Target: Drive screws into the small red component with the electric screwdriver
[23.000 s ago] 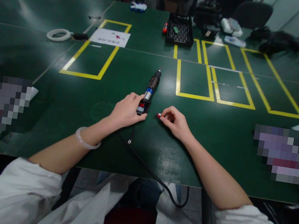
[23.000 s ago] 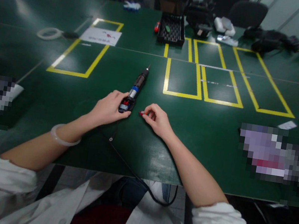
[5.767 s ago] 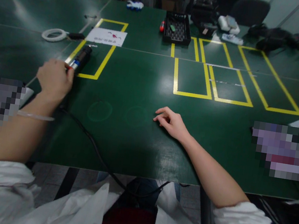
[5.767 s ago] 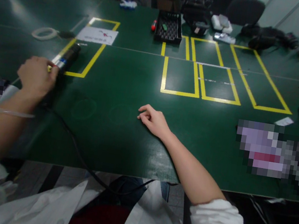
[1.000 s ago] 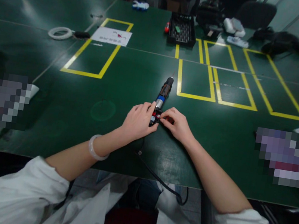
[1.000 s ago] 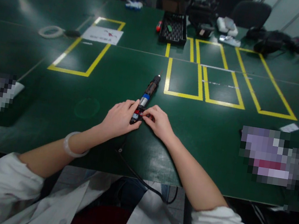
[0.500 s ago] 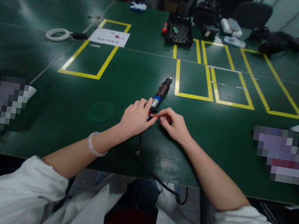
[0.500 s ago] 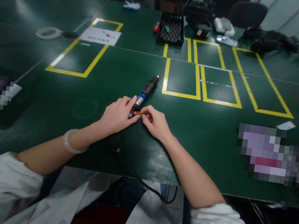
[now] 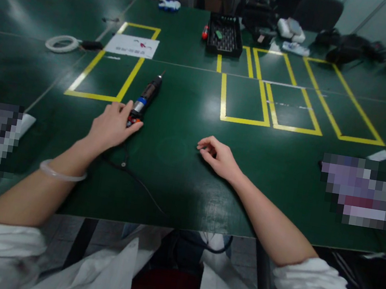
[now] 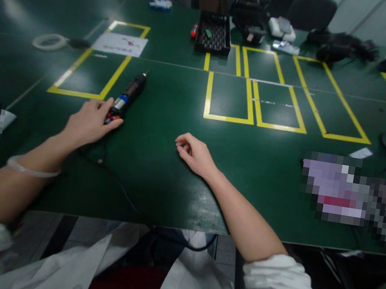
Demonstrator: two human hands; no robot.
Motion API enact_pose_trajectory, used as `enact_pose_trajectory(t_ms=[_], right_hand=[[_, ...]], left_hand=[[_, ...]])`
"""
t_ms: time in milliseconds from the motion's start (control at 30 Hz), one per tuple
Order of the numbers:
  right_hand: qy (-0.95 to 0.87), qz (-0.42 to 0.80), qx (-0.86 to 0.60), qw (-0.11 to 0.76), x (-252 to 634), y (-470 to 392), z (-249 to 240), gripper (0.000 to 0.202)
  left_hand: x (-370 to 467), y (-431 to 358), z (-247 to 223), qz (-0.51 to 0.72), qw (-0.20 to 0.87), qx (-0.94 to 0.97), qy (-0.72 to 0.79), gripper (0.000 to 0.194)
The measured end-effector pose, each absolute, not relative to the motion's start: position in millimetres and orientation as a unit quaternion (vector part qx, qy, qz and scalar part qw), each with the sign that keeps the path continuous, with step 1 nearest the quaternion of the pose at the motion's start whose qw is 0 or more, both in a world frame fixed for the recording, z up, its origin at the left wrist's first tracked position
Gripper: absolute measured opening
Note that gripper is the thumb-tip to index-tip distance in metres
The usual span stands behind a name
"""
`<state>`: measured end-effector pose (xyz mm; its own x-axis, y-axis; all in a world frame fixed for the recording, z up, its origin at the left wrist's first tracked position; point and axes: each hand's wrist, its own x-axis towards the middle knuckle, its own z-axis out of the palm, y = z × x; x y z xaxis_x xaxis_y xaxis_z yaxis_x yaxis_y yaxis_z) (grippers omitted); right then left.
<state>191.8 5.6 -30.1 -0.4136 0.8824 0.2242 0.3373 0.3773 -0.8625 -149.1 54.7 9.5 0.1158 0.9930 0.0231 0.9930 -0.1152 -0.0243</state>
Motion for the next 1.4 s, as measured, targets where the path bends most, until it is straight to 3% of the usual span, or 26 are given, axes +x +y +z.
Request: enact_pose_trajectory(t_ms=[367,567,833,967,1033,1133,1267,1400], right_hand=[[-0.749,0.385,-0.412,0.348,191,5,-29,0.015],[-0.757,0.377,-0.402,0.351,191,6,-30,0.016],[-0.759,0.373,-0.403,0.349,191,6,-30,0.015],[-0.763,0.369,-0.402,0.348,190,6,-29,0.014],[-0.764,0.368,-0.402,0.346,190,6,-28,0.014],[-0.762,0.372,-0.404,0.344,190,5,-28,0.014],[-0.752,0.394,-0.393,0.354,191,4,-29,0.017],[-0.727,0.451,-0.357,0.374,188,4,-30,0.032]], left_hand=[[-274,123,6,0.040,0.008,-0.669,-0.742,0.071],[-256,98,16,-0.025,0.083,-0.695,-0.714,0.073],[-238,93,19,-0.006,0.124,-0.660,-0.741,0.053],[-220,98,25,-0.118,0.105,-0.634,-0.757,0.039],[-196,93,26,-0.215,0.050,-0.666,-0.713,0.034],[-144,76,26,-0.311,-0.144,-0.728,-0.594,0.034],[-73,45,25,-0.303,-0.350,-0.753,-0.467,0.042],[-33,22,20,-0.253,-0.515,-0.732,-0.366,0.058]])
